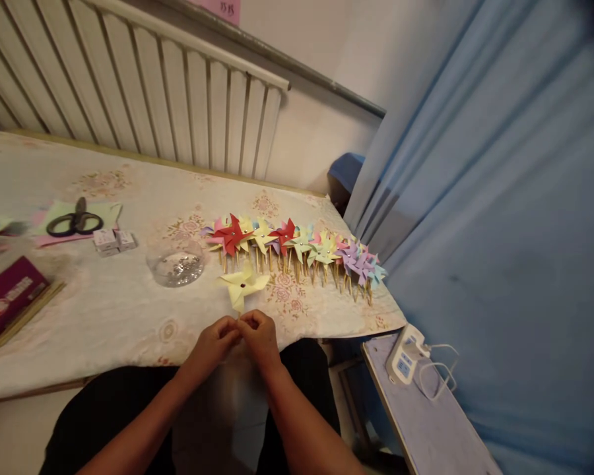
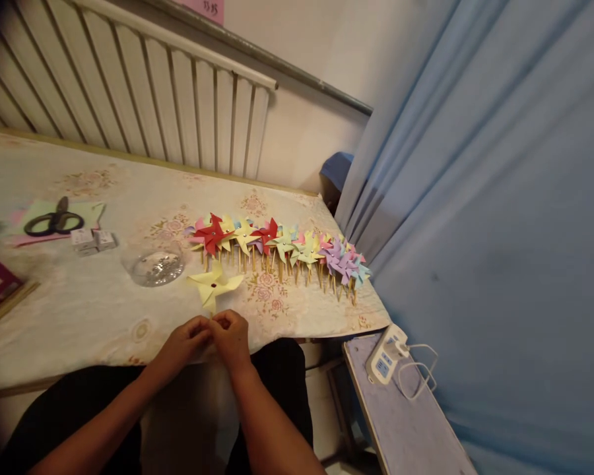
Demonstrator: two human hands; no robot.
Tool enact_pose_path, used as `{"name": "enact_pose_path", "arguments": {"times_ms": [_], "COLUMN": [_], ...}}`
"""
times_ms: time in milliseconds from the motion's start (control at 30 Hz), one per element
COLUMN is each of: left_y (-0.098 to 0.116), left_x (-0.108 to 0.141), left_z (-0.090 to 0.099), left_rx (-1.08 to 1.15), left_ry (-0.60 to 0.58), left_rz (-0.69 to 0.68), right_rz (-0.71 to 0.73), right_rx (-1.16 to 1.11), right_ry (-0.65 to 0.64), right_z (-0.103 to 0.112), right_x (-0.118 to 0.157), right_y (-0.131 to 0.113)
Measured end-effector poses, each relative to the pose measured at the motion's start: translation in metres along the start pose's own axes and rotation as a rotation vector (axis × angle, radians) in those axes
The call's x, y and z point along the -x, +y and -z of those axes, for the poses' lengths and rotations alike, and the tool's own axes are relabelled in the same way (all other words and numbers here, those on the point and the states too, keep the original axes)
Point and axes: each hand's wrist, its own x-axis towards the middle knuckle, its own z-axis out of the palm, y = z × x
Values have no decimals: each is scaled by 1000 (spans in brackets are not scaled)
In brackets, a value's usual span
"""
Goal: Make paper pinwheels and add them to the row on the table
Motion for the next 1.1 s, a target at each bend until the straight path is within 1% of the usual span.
{"name": "enact_pose_path", "arguments": {"times_ms": [100,233,367,467,600,800,1100], "left_y": [1,7,16,20,21,23,37], "left_x": [23,48,65,74,86,101,120], "left_z": [-5,-14,-23,-28,-35,-44,-44], "left_rx": [17,28,29,36,62,77,91], "left_ry": [-26,-45,-30,-57,-90,-89,-72], "left_rz": [17,29,58,58,54,43,54], "right_rz": [-12,-41,-33,-34,-6,33,52], "right_rx": [-12,-34,-15,-10,-26,-53,-62], "right_ry": [-17,-41,-25,-23,-27,3,-48], "right_z": [5,12,21,27,33,38,40], "right_x": [22,47,67,78,88,97,113], "right_y": [1,-3,-11,-15,-16,-15,-20]}}
